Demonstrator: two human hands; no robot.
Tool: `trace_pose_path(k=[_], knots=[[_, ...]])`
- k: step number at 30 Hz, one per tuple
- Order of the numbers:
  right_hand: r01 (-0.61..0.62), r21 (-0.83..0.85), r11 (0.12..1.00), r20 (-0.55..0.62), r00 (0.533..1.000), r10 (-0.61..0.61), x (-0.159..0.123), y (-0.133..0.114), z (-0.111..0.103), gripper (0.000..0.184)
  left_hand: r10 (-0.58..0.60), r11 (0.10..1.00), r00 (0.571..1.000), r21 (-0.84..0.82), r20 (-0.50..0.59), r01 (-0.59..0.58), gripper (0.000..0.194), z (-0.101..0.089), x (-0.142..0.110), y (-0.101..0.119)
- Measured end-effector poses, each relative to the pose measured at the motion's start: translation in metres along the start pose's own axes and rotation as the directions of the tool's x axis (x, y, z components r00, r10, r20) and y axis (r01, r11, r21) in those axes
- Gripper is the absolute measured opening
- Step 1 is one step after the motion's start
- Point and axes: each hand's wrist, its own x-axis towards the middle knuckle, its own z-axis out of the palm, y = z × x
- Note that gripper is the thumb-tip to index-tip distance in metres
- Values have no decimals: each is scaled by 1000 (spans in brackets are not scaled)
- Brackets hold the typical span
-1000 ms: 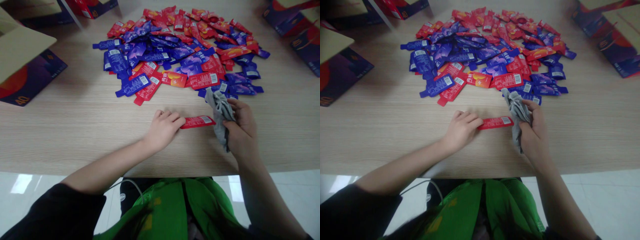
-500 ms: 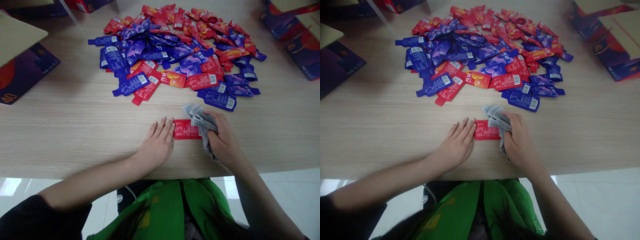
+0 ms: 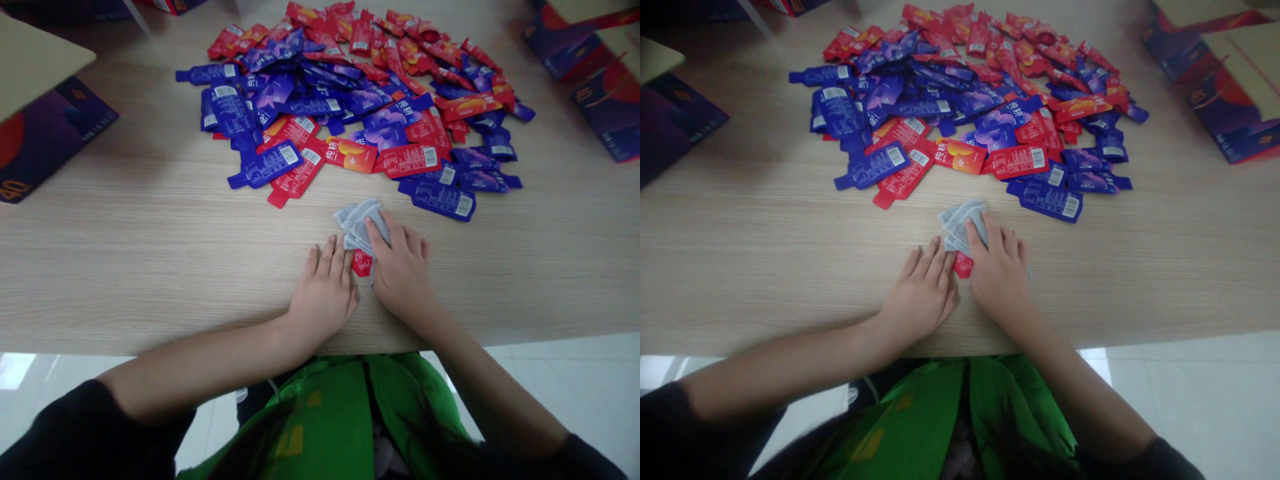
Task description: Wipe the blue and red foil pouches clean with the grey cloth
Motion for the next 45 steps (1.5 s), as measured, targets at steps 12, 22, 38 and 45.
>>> trace_pose_path(k=[12,22,38,45], knots=[[-75,268,961,-189,973,129,-6,51,-16,61,36,999,999,-4,3,-36,66,-1,-3,-6],[77,65,995,25,997,-79,27,-15,0,57,0,1000,1000,-17,17,1,61,-1,-1,-2],[4,182,983,-219,975,37,9,39,-14,63,26,999,999,-20,20,-25,76,-5,-2,-5],[127,43,991,25,992,-128,12,-8,-2,55,-3,997,999,-81,51,7,70,-4,-1,-3]])
